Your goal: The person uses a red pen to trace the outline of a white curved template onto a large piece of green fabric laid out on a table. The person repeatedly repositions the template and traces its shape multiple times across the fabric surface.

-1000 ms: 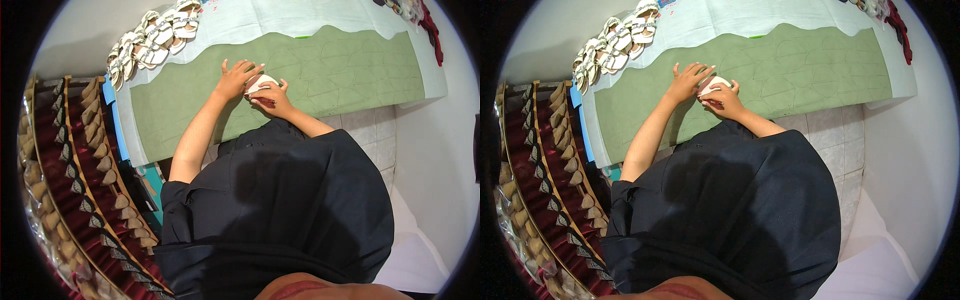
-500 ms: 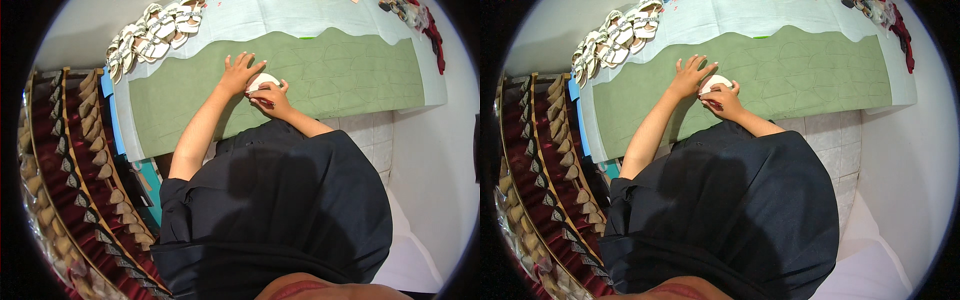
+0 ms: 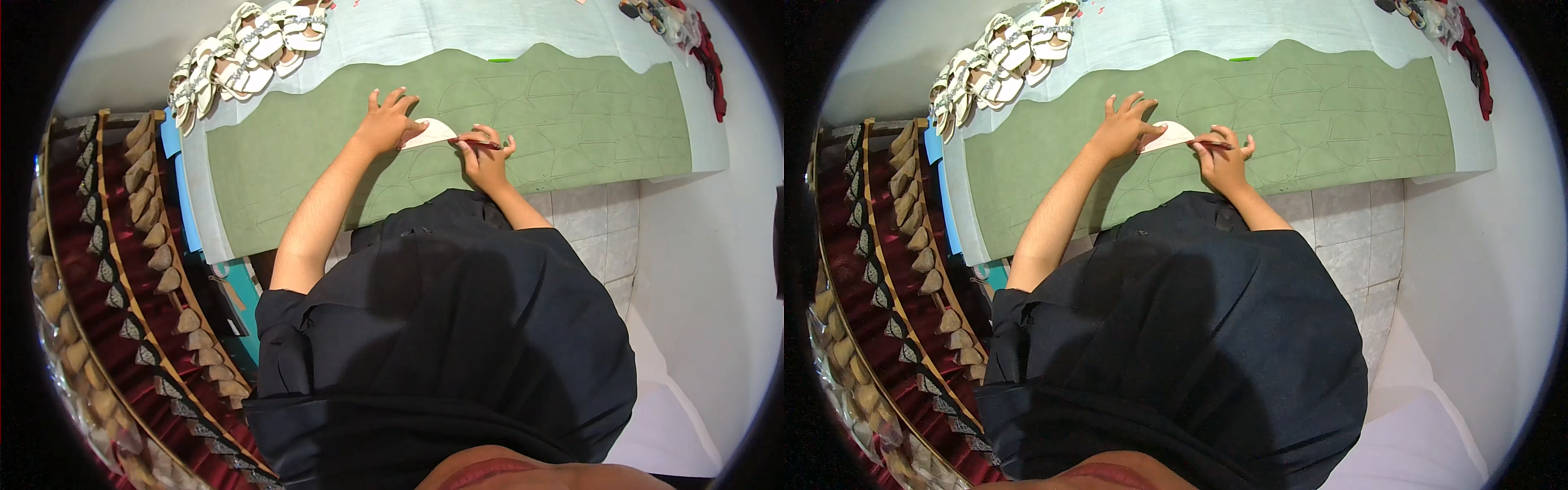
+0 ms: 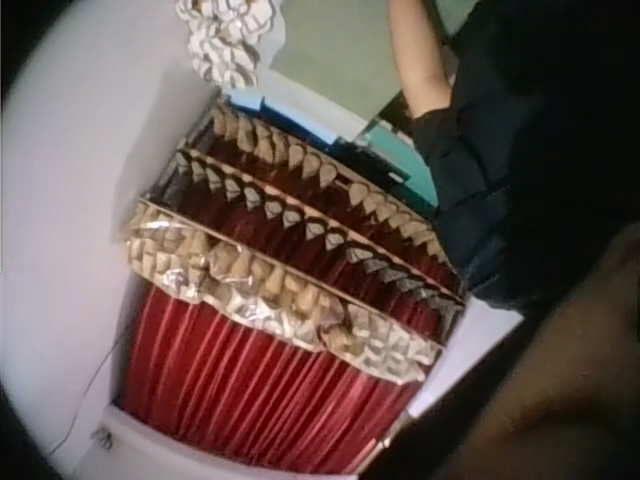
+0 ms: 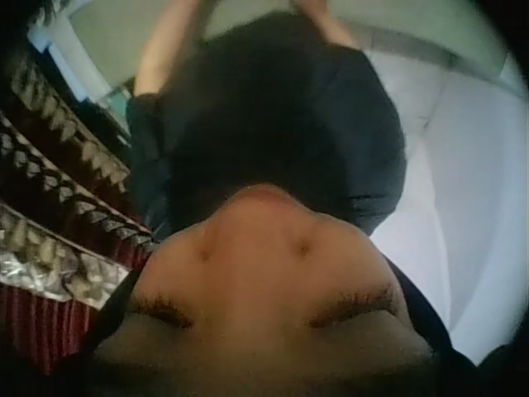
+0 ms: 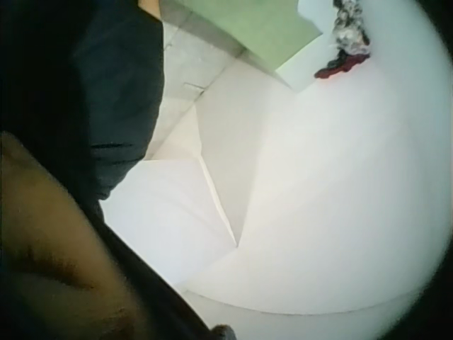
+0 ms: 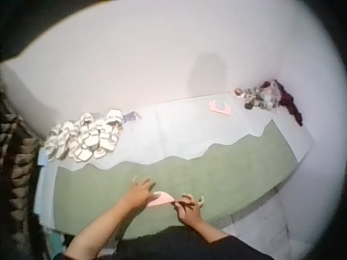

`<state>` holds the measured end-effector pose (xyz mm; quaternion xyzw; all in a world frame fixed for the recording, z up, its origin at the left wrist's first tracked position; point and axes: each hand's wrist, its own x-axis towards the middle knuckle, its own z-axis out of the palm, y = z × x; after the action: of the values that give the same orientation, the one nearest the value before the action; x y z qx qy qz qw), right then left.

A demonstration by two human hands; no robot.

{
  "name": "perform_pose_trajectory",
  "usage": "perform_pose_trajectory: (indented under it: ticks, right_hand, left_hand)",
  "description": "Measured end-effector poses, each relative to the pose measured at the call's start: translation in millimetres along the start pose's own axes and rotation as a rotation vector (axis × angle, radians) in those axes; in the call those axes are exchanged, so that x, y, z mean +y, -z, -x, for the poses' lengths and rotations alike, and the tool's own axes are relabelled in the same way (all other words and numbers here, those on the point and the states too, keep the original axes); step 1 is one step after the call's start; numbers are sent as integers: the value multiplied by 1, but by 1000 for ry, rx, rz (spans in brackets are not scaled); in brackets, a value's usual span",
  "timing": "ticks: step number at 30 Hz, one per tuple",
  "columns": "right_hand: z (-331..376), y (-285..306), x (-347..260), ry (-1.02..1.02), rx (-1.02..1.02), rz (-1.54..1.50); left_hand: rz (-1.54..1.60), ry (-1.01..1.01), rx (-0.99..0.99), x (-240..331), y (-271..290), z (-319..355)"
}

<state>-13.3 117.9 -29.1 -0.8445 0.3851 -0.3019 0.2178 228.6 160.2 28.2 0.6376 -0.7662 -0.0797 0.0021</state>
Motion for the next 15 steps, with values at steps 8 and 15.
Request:
perform_pose_trajectory:
  ticks: [8,15]
  right_hand:
    - [2,-7,7,-90,87,-15]
    - [3,-4,3,-120,132,-18]
  left_hand:
    - [13,-2,-8,0,2,0]
    - [7,15,-31,0,1,1]
